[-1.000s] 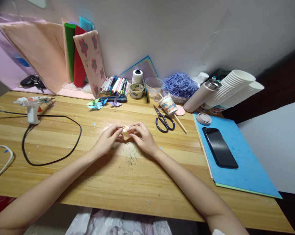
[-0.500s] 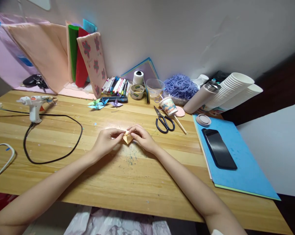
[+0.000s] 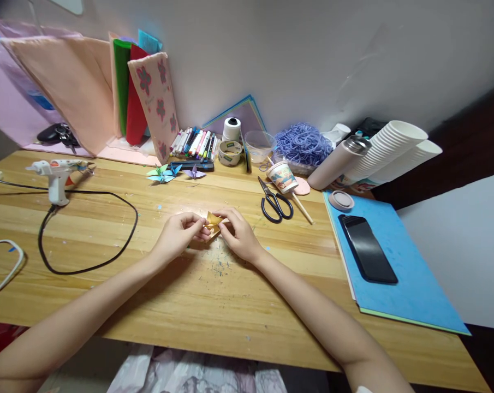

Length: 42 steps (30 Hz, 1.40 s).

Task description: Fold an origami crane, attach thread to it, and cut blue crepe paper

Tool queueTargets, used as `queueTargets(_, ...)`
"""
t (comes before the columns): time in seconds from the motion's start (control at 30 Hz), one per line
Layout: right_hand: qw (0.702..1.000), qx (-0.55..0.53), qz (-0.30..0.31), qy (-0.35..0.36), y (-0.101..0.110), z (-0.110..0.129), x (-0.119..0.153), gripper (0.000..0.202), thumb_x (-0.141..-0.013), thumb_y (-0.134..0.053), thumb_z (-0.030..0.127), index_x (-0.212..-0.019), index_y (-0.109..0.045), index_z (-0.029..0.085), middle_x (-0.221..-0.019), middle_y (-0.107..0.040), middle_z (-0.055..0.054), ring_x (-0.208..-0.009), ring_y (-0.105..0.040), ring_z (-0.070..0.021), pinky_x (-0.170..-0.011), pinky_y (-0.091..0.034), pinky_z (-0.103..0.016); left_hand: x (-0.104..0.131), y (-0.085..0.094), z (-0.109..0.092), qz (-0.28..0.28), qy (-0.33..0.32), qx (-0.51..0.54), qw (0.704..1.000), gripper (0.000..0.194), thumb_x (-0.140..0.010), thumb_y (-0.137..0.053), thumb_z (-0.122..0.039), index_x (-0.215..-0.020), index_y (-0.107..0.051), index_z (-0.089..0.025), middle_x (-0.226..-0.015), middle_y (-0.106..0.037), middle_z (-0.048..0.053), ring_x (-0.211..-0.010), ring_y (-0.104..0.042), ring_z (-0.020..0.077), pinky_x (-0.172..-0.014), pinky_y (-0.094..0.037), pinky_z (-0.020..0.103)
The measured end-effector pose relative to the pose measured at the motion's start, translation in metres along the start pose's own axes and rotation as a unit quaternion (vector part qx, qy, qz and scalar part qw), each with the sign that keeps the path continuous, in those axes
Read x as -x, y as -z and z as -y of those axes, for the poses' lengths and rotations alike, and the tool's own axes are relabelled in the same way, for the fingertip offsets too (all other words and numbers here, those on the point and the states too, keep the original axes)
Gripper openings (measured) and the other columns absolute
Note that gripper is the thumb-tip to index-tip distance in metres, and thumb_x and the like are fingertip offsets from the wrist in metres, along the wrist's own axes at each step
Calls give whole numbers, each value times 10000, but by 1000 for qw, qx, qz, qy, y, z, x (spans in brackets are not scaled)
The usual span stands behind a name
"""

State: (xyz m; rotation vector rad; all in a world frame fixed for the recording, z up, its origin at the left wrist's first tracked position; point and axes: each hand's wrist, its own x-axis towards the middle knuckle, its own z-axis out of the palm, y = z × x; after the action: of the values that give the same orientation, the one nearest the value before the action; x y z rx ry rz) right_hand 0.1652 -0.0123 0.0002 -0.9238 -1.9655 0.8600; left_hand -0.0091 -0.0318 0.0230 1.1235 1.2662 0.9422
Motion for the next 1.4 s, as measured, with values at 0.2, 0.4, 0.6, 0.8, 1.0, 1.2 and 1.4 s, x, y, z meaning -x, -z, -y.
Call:
queueTargets(0.2,994,-80,-9,-75,-2,-9,0,176,-866,-475,221,-990,-598,200,-959,-606,-54,-901,-591,-160,-794,-493,-316,0,4,-1,57,51,-64,995,306,-785,-556,-447,-835,-550,-145,-477,-587,-2,-339,-509,111,-348,-388,196)
queueTargets(0.4,980,-152,-17,-126,-3,-7,-1,192,-864,-497,321,-993,-570,199,-961,-602,-53,-898,-601,-165,-773,-509,-316,-4,14,1,-43,-203,-299,931,233,-745,-626,-278,-970,-625,-218,-824,-626,12,-675,-598,121,-596,-451,222)
queueTargets(0.6,983,-147,28,-105,-1,-4,0,266,-815,-566,362,-1014,-531,189,-969,-611,-61,-885,-603,-176,-795,-493,-333,-7,14,5,-15,-224,-334,916,154,-833,-511,-252,-844,-655,-198,-797,-661,22,-714,-597,138,-659,-443,239)
queueTargets(0.8,985,-113,17,-129,-8,9,1,358,-772,-602,326,-1083,-493,184,-990,-600,-58,-889,-587,-173,-826,-467,-332,-1,7,8,-58,-232,-346,907,147,-838,-498,-248,-825,-624,-173,-746,-656,24,-656,-585,128,-602,-408,223)
queueTargets(1.0,968,-153,-28,-199,-12,16,-2,249,-764,-504,218,-1006,-548,178,-1011,-601,-61,-933,-574,-166,-849,-451,-327,4,-2,10,-58,-222,-350,908,170,-855,-466,-237,-808,-612,-164,-692,-639,17,-595,-553,119,-568,-368,225)
queueTargets(1.2,963,-157,-32,-219,-10,20,-4,247,-702,-481,134,-932,-562,173,-942,-620,-39,-871,-588,-151,-786,-459,-290,7,-6,7,-62,-179,-259,947,235,-858,-462,-285,-730,-609,-154,-665,-636,18,-586,-563,120,-564,-396,223)
queueTargets(1.4,978,-62,-66,-187,-10,21,-1,121,-770,-596,285,-797,-595,167,-785,-627,-23,-710,-580,-147,-644,-449,-261,10,-13,13,-32,-112,-141,983,268,-839,-481,-338,-742,-638,-143,-701,-643,28,-661,-598,144,-606,-450,232)
